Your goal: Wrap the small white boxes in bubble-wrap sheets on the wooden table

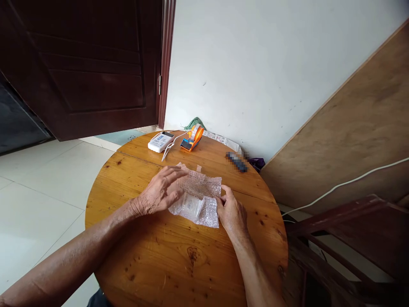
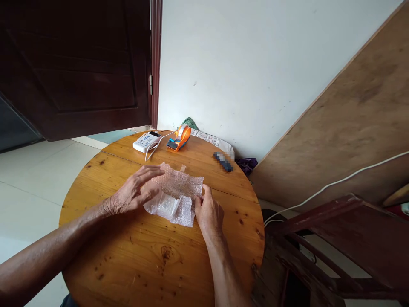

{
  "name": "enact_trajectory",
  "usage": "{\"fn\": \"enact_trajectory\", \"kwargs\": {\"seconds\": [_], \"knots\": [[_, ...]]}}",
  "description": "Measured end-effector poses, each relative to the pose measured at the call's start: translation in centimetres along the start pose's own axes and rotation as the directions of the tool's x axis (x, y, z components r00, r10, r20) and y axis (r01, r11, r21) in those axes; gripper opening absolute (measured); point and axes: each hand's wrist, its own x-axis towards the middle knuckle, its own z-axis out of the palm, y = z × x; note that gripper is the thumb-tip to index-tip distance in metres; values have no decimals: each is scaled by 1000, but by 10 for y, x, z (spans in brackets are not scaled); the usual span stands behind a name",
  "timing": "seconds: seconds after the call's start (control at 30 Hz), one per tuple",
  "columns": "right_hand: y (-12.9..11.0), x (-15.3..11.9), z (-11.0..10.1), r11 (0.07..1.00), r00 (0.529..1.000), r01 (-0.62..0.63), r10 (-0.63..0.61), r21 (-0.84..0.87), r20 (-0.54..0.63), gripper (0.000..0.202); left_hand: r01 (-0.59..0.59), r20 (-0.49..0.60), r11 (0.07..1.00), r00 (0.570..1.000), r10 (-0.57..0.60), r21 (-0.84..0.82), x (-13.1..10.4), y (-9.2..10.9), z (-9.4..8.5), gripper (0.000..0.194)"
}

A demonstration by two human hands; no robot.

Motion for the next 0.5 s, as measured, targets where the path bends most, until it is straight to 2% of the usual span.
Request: {"fn": "enact_trajectory", "kwargs": {"seconds": [0.07, 0.17, 0.27, 0.33, 0.4, 0.43, 0.47, 0.5], "knots": [[0, 0, 0, 1000, 1000, 4, -4, 1, 3, 37, 8, 141, 999, 990, -3, -38, -1, 5, 1, 43], [1, 1, 0, 1000, 1000, -2, 3, -7, 6, 37, 98, 237, 990, 969, -73, -99, -1, 9, -4, 40], [2, 2, 1, 1000, 1000, -16, 16, -8, 10, 38, 220, 351, 924, 931, -104, -311, -1, 15, -17, 42], [2, 3, 1, 1000, 1000, -26, 26, -6, 14, 39, 267, 515, 855, 857, 0, -444, -1, 22, -27, 38], [1, 3, 0, 999, 999, -47, 47, -18, 17, 40, 241, 645, 825, 741, 184, -512, -2, 30, -32, 33], [1, 4, 0, 998, 998, -54, 55, -24, 20, 40, 194, 667, 810, 686, 291, -553, -3, 34, -32, 32], [0, 4, 0, 998, 998, -58, 59, -29, 22, 39, 142, 666, 809, 657, 353, -570, -4, 38, -30, 30], [0, 4, 0, 998, 998, -58, 58, -34, 21, 39, 78, 650, 820, 654, 386, -566, -5, 40, -26, 27]]}}
